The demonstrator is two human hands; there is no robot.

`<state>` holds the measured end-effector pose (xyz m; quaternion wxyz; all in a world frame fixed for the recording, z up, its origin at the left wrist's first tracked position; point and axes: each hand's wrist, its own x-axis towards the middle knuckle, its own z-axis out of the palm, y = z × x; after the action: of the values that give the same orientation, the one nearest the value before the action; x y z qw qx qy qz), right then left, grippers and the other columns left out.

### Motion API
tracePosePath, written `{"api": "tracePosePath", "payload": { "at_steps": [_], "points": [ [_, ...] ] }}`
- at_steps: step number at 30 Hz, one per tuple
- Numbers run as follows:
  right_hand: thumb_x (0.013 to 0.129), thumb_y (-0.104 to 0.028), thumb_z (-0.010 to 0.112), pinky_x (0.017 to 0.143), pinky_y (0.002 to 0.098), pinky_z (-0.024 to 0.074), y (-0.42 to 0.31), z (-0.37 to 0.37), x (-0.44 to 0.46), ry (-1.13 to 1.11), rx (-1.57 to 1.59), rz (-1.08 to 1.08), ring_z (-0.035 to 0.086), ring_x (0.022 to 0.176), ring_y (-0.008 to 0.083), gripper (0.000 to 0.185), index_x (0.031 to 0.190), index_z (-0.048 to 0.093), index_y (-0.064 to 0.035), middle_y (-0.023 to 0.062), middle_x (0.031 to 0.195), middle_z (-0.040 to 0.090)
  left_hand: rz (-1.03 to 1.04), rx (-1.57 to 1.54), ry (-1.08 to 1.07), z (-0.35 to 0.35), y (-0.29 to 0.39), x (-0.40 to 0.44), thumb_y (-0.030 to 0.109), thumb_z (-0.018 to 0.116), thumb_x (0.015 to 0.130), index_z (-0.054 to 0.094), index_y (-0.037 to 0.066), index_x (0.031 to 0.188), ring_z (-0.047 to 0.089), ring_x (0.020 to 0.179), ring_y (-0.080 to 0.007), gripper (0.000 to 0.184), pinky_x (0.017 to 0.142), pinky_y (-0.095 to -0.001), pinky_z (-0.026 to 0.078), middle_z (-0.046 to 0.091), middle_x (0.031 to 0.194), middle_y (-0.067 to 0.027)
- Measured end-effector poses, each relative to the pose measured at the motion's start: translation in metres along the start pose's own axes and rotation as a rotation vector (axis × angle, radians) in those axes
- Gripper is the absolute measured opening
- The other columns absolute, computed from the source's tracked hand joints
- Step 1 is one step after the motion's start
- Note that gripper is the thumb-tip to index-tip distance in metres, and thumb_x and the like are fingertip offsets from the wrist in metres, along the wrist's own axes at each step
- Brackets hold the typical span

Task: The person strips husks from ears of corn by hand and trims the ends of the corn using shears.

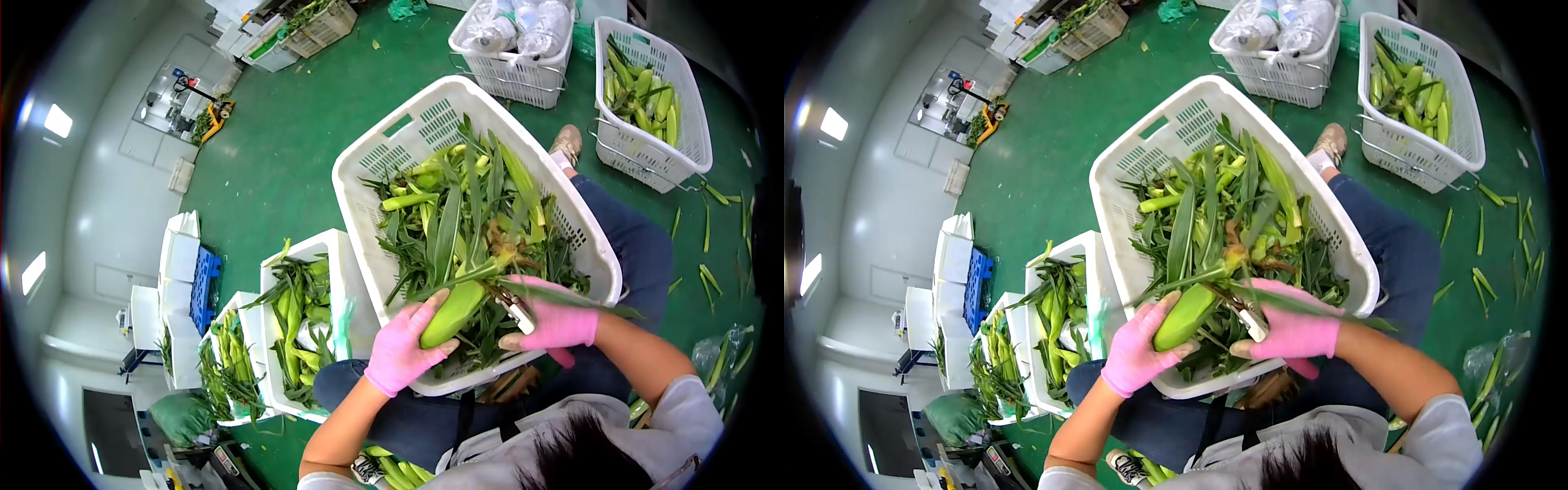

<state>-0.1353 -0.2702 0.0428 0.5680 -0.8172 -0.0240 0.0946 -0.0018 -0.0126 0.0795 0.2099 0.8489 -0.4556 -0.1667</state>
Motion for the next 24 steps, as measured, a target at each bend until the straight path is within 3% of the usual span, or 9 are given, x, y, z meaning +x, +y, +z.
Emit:
{"api": "tracePosePath", "payload": {
  "at_steps": [3,5,8,11,12,13,19,20,24],
  "points": [
    [0.075,-0.041,0.083,0.082,0.0438,0.0556,0.032,0.014,0.005,0.105,-0.221,-0.249,0.067,0.091,0.0407,0.060,0.113,0.059,-0.0011,0.0205,0.095,0.066,0.072,0.006,-0.034,-0.007,-0.010,-0.005,0.020,0.087,0.075,0.054,0.008,0.145,0.065,0.102,-0.0353,0.077,0.091,-0.0386,0.053,0.063,0.112,-0.0163],
    [0.076,-0.037,0.083,0.075,0.0402,0.0558,0.013,0.013,-0.003,-0.025,-0.122,0.048,0.068,0.079,0.0362,0.049,0.106,0.063,-0.0043,0.0154,0.082,0.066,0.082,-0.052,-0.036,-0.008,-0.018,-0.008,0.017,0.087,0.074,0.056,0.006,0.142,0.063,0.109,-0.0345,0.075,0.096,-0.0384,0.052,0.063,0.118,-0.0170],
    [0.081,-0.027,0.081,0.068,0.0325,0.0531,0.020,0.031,-0.016,-0.004,0.311,0.038,0.065,0.071,0.0178,0.034,0.102,0.066,-0.0059,0.0068,0.078,0.066,0.080,-0.176,-0.011,-0.005,-0.027,-0.014,0.016,0.088,0.074,0.054,0.001,0.141,0.062,0.116,-0.0320,0.077,0.103,-0.0377,0.049,0.062,0.125,-0.0174],
    [0.086,-0.021,0.078,0.066,0.0301,0.0534,0.007,0.037,-0.034,-0.097,0.707,0.191,0.065,0.071,0.0138,0.030,0.106,0.064,-0.0028,0.0044,0.078,0.067,-0.033,-0.267,0.066,0.001,-0.033,-0.020,0.016,0.088,0.073,0.050,-0.002,0.143,0.060,0.120,-0.0276,0.081,0.107,-0.0366,0.046,0.061,0.130,-0.0155],
    [0.089,-0.016,0.074,0.064,0.0294,0.0529,-0.003,0.039,-0.039,-0.162,0.887,0.382,0.064,0.070,0.0123,0.031,0.114,0.061,-0.0022,0.0037,0.082,0.068,-0.033,-0.297,0.080,0.006,-0.042,-0.022,0.014,0.087,0.073,0.045,-0.002,0.145,0.058,0.121,-0.0239,0.085,0.108,-0.0358,0.045,0.059,0.132,-0.0135],
    [0.090,-0.012,0.072,0.066,0.0287,0.0523,0.003,0.050,-0.042,-0.196,0.963,0.316,0.062,0.074,0.0111,0.042,0.127,0.054,-0.0018,0.0030,0.089,0.067,-0.070,-0.333,0.102,0.008,-0.039,-0.022,0.012,0.087,0.073,0.045,-0.002,0.145,0.058,0.121,-0.0233,0.085,0.108,-0.0358,0.045,0.059,0.131,-0.0131],
    [0.089,-0.009,0.071,0.075,0.0300,0.0530,-0.005,0.087,-0.023,-0.139,0.940,0.179,0.059,0.083,0.0117,0.056,0.138,0.044,-0.0036,0.0044,0.104,0.060,-0.116,-0.271,0.226,0.029,-0.023,-0.008,0.010,0.087,0.072,0.046,0.002,0.140,0.058,0.118,-0.0217,0.080,0.105,-0.0346,0.046,0.058,0.128,-0.0123],
    [0.087,-0.012,0.075,0.072,0.0289,0.0526,-0.021,0.075,-0.018,-0.081,0.912,0.213,0.059,0.081,0.0111,0.054,0.132,0.047,-0.0021,0.0030,0.099,0.060,-0.054,-0.178,0.252,0.028,-0.016,-0.004,0.013,0.088,0.072,0.053,0.003,0.133,0.062,0.112,-0.0267,0.071,0.099,-0.0369,0.050,0.061,0.121,-0.0135],
    [0.082,-0.013,0.079,0.066,0.0265,0.0520,-0.026,0.053,-0.008,0.065,0.807,0.241,0.060,0.072,0.0095,0.038,0.113,0.061,-0.0031,0.0011,0.086,0.062,-0.067,-0.435,0.200,0.034,-0.014,0.000,0.014,0.088,0.075,0.045,0.005,0.140,0.060,0.115,-0.0227,0.079,0.100,-0.0343,0.050,0.061,0.126,-0.0134]
  ]
}}
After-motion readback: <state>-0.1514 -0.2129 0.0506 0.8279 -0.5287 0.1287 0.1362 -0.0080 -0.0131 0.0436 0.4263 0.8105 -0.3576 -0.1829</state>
